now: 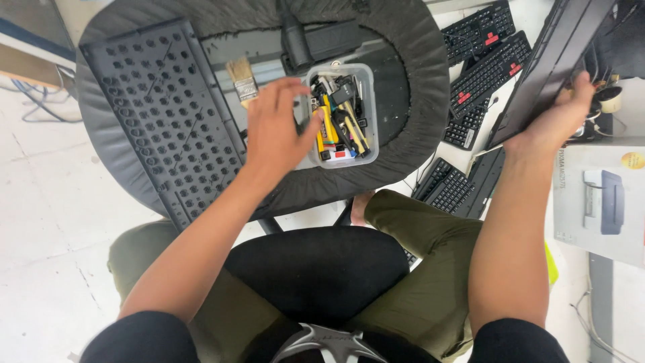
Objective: Removing keys from a computer keyboard using a prying tool for cleaning or maintenance.
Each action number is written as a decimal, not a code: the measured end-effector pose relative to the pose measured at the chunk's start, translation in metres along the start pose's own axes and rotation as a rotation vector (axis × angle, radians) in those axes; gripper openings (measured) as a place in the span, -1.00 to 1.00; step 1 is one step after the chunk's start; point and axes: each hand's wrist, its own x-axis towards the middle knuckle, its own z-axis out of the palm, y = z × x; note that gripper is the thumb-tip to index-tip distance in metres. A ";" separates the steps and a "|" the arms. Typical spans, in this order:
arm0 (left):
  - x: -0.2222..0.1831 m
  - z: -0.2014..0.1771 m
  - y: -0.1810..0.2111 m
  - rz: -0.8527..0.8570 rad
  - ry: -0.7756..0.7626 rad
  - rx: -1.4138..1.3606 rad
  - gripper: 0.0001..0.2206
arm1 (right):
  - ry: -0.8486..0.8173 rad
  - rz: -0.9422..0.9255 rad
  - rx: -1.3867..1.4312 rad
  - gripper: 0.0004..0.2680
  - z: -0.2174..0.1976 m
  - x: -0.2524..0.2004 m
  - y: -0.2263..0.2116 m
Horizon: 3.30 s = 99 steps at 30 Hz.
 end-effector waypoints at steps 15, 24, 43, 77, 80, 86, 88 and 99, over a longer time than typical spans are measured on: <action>0.155 0.105 -0.032 -0.010 -0.201 0.548 -0.37 | -0.237 0.148 0.276 -0.72 0.007 0.030 0.002; 0.141 0.097 0.103 0.116 -0.081 0.277 -0.66 | -0.317 0.178 0.366 -0.79 0.009 0.046 0.006; 0.148 0.205 0.146 0.060 -0.496 0.617 -0.16 | -0.658 0.252 0.395 -0.69 0.010 0.045 0.007; 0.185 0.126 0.099 0.196 -0.842 0.691 -0.37 | -0.342 0.187 0.313 -0.73 0.043 0.012 -0.004; 0.183 0.178 0.071 0.192 -0.750 0.750 -0.42 | -0.313 0.186 0.287 -0.72 0.048 0.011 -0.003; 0.189 0.165 0.079 0.176 -0.764 0.817 -0.43 | -0.323 0.206 0.264 -0.72 0.049 0.010 -0.005; 0.188 0.124 0.098 0.166 -0.802 0.655 -0.39 | -0.218 0.199 0.246 -0.73 0.050 0.009 -0.009; 0.145 0.041 -0.052 -0.399 -0.525 0.805 -0.27 | -0.272 0.192 0.267 -0.74 0.048 0.010 -0.008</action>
